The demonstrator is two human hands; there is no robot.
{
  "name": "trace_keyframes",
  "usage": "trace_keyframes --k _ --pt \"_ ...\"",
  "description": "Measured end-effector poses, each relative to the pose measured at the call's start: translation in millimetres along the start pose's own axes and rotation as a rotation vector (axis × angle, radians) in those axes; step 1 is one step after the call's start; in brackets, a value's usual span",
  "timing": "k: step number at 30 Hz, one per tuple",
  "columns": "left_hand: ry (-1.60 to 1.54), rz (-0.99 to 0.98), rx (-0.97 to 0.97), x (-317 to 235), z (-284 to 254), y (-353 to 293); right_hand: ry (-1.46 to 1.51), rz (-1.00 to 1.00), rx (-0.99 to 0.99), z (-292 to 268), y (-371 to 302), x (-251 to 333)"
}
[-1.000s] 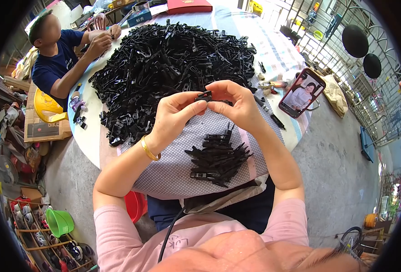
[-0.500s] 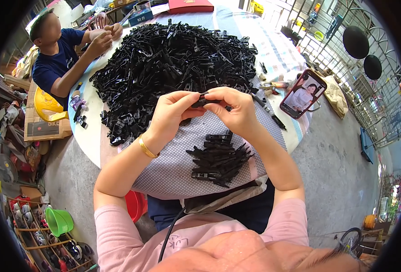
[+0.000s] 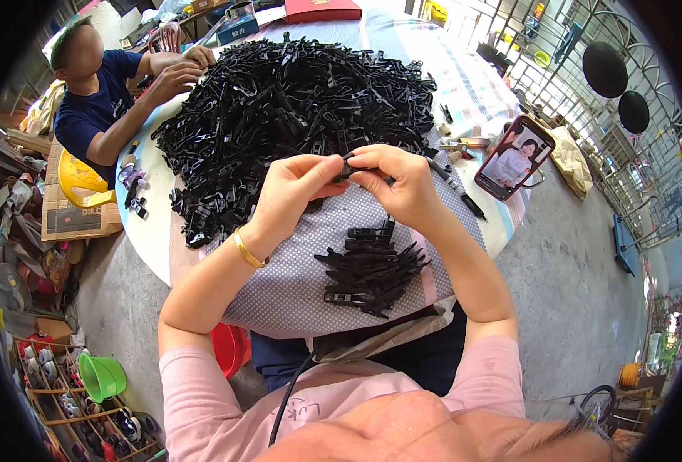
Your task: Assembling small black plastic components by snapping them together at a table.
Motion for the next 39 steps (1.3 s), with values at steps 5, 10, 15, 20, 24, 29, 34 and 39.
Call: trace_keyframes --k 5,10,15,20,24,29,34,39 --pt "0.377 0.115 -0.043 -3.1 -3.2 -1.9 0.045 0.1 -0.008 0.0 1.5 5.2" --pt "0.326 0.215 0.007 -8.2 -1.6 -4.9 -0.009 -0.05 -0.144 4.7 -2.0 1.2" --pt "0.314 0.192 -0.043 -5.2 -0.7 -5.0 0.026 -0.029 -0.11 3.7 -3.2 -1.8" --pt "0.226 0.232 0.043 -2.1 1.4 -5.6 0.248 0.198 -0.128 0.0 0.1 0.5" --pt "0.232 0.24 0.062 0.1 3.4 -6.1 0.194 0.219 -0.036 -7.5 0.5 2.5" --pt "0.105 0.061 0.163 -1.5 0.7 -2.9 0.42 0.393 -0.021 -13.3 0.8 -7.4" --pt "0.578 -0.016 0.151 7.9 2.8 0.2 0.658 0.494 -0.176 -41.4 4.6 -51.4" --pt "1.036 0.326 0.535 9.2 18.7 -12.3 -0.275 0.405 -0.211 -57.8 -9.7 -88.2"
Point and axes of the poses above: each hand's wrist, its own y-axis towards the middle knuckle, its own z-axis out of the palm, x = y × z, the point moved 2 cm from there along y, towards the middle knuckle, and after that the axes turned 12 degrees about -z, right-handed, at the moved point
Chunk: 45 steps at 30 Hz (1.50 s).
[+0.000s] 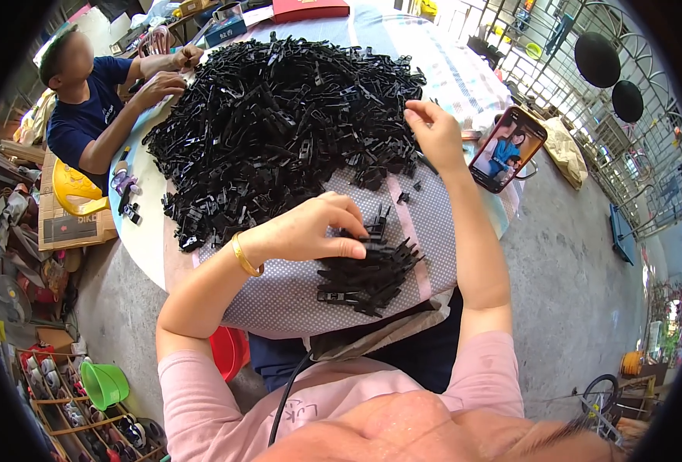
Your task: Assembling small black plastic components by snapping them together at a table.
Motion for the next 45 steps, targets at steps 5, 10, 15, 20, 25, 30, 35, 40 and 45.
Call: trace_keyframes --k 5,10,15,20,25,30,35,40,45 --pt "-0.209 -0.332 -0.133 4.7 -4.5 16.0 -0.408 -0.325 0.116 20.3 -3.5 -17.1" --pt "0.259 -0.257 -0.435 3.7 -3.4 48.1 -0.526 -0.27 0.215 29.7 -4.4 -14.4" --pt "0.459 -0.279 -0.46 20.3 14.9 65.2 -0.458 -0.23 0.16 21.7 -4.3 -11.4" --pt "0.081 -0.38 -0.557 19.0 2.9 45.0 0.189 0.059 0.132 15.4 -5.8 8.8" --pt "-0.897 -0.468 -0.483 25.0 -18.6 21.6 0.411 -0.132 0.275 25.1 -18.8 57.9" --pt "-1.189 -0.451 -0.437 38.5 -24.3 10.8 0.397 -0.303 0.232 31.0 -29.2 81.6" --pt "-1.292 -0.432 -0.41 41.8 -18.8 7.9 0.384 -0.368 0.276 32.9 -31.2 83.3" --pt "-1.276 -0.416 -0.482 35.4 -16.8 3.9 0.254 -0.442 0.219 35.4 -33.3 83.3" --pt "-1.122 -0.389 -0.487 31.4 -18.7 2.2 0.178 -0.434 0.229 35.5 -35.8 85.2"
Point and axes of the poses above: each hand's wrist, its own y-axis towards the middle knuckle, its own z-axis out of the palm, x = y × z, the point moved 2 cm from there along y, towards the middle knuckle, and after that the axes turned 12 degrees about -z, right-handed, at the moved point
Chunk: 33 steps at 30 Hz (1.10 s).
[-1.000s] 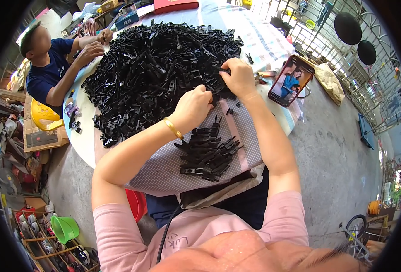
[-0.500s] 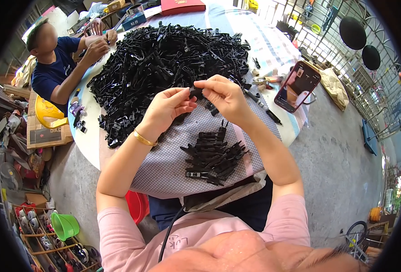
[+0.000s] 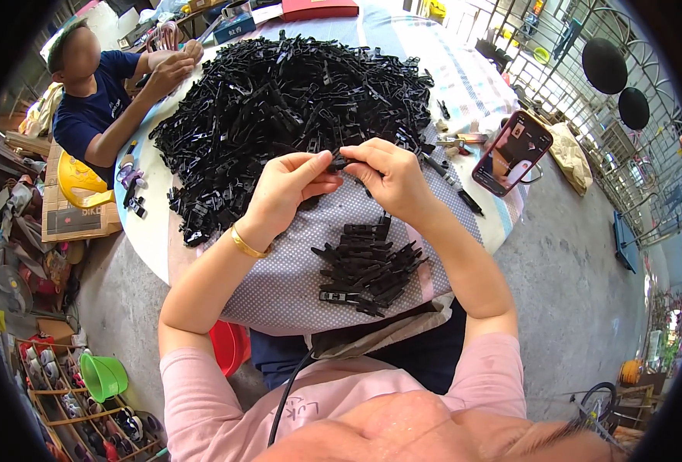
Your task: Assembling small black plastic components by snapping them together at a table.
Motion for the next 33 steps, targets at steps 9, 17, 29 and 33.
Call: trace_keyframes --k 9,17,29,33 --pt "0.389 0.234 -0.115 -3.5 7.4 -8.2 0.212 0.108 -0.077 0.8 3.2 2.4" --pt "0.482 0.316 -0.022 -5.5 14.7 -16.3 0.385 0.299 0.089 -15.5 2.1 3.6" --pt "1.05 0.277 0.464 -0.4 35.4 -31.6 0.257 0.519 -0.293 -54.9 -11.4 -85.7" --pt "0.94 0.102 0.432 -3.6 35.5 -11.7 -0.565 0.244 -0.142 -51.0 -24.9 -115.9"
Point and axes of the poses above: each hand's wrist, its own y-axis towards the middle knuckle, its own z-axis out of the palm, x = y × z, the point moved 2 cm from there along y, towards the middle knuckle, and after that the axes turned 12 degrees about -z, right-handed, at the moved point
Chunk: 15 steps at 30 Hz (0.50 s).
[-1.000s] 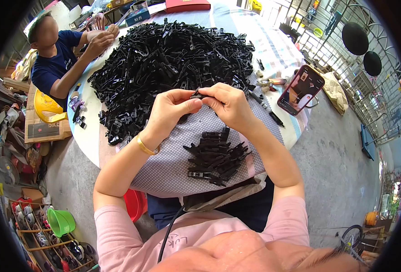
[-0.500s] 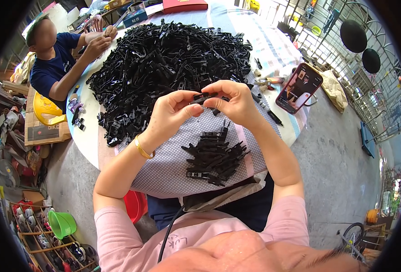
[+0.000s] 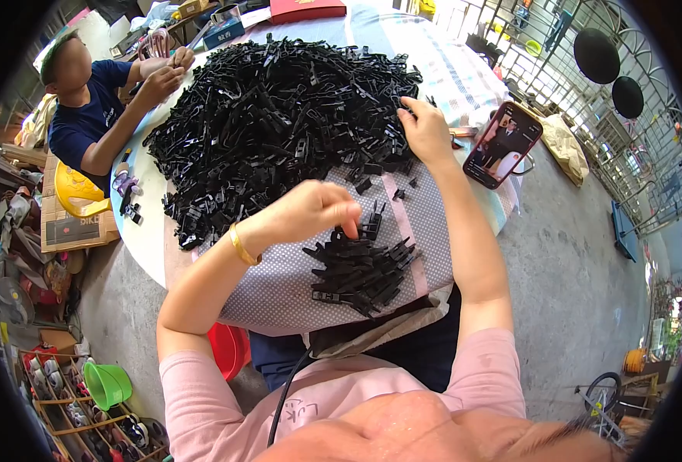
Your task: Assembling small black plastic components by snapping them together at a table.
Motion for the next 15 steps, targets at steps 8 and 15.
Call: trace_keyframes --k 8,15 --pt "0.53 -0.032 -0.548 15.3 7.3 48.3 -0.035 0.163 0.139 10.7 -0.3 15.0" --pt "-0.17 -0.196 -0.597 21.8 -12.1 34.0 0.339 -0.024 -0.034 -4.0 3.9 41.5"
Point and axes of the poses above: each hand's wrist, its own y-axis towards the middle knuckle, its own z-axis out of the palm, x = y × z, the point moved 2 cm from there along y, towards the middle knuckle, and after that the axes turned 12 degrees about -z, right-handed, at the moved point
